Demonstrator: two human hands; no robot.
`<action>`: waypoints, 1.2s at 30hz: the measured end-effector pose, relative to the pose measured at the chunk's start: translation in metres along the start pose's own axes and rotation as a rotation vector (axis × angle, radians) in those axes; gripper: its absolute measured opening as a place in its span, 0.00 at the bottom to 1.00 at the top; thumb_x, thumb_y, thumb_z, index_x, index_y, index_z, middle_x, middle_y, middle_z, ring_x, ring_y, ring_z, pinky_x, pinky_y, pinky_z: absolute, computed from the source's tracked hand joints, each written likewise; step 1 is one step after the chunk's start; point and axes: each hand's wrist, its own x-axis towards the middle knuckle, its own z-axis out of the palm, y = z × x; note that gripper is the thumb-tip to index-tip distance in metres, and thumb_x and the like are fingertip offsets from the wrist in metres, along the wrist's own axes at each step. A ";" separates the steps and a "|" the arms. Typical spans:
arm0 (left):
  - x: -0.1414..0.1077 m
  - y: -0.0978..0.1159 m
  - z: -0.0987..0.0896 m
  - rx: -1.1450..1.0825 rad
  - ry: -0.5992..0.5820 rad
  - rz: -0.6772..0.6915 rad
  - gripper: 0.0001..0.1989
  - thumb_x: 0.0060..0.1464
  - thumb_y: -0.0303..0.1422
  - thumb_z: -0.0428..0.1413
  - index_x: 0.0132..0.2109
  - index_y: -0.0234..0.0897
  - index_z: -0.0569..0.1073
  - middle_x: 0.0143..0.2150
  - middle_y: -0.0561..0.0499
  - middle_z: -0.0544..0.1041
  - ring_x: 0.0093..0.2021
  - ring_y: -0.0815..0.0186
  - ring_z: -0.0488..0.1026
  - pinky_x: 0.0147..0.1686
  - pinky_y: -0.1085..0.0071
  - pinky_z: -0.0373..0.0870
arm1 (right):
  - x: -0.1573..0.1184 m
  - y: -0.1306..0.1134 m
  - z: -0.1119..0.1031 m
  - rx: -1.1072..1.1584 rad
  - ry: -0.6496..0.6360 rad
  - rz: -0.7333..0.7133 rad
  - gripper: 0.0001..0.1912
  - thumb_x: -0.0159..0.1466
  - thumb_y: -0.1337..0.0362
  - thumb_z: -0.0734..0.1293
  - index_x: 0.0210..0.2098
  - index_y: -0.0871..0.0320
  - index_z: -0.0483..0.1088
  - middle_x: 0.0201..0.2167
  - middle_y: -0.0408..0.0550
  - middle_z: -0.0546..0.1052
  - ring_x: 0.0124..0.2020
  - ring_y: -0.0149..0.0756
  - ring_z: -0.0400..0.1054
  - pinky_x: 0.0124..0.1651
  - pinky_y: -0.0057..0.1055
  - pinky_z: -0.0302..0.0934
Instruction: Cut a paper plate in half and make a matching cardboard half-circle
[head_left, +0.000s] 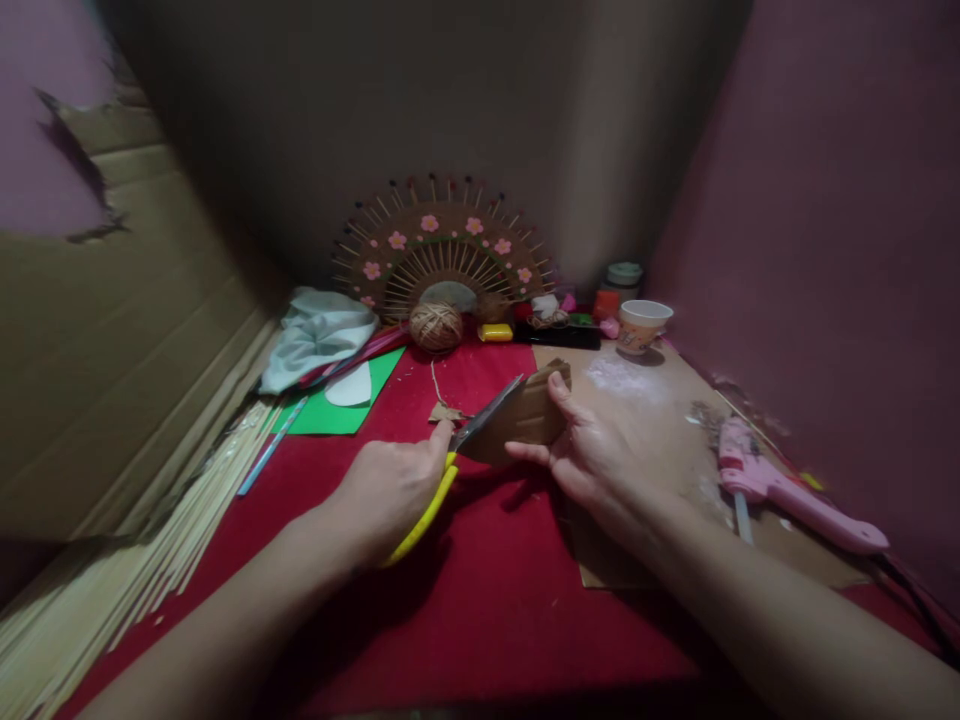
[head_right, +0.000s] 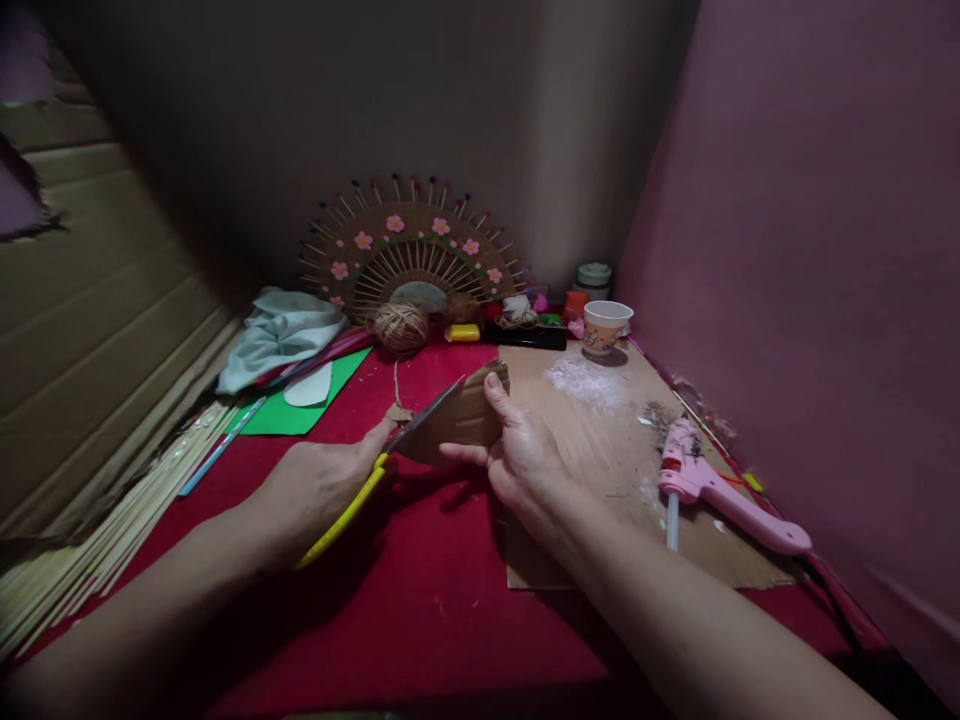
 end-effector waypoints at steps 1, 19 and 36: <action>0.000 -0.001 0.001 -0.003 0.014 0.019 0.26 0.52 0.23 0.40 0.59 0.24 0.51 0.30 0.44 0.75 0.27 0.58 0.74 0.20 0.70 0.59 | 0.000 0.000 0.000 0.000 -0.001 0.005 0.12 0.53 0.57 0.68 0.34 0.58 0.70 0.31 0.48 0.75 0.34 0.40 0.69 0.29 0.41 0.68; 0.001 -0.006 0.000 -0.314 0.042 -0.073 0.24 0.57 0.32 0.38 0.59 0.26 0.51 0.43 0.35 0.72 0.44 0.54 0.71 0.39 0.61 0.67 | 0.004 -0.002 0.000 0.013 0.016 0.019 0.14 0.55 0.56 0.67 0.37 0.56 0.68 0.34 0.48 0.75 0.37 0.42 0.69 0.30 0.42 0.68; 0.002 0.002 0.002 -0.219 0.001 -0.014 0.26 0.54 0.27 0.40 0.60 0.22 0.48 0.38 0.35 0.74 0.37 0.53 0.73 0.30 0.63 0.66 | 0.000 -0.001 0.000 0.027 0.032 0.077 0.14 0.53 0.56 0.68 0.37 0.56 0.68 0.31 0.46 0.74 0.33 0.39 0.68 0.29 0.38 0.67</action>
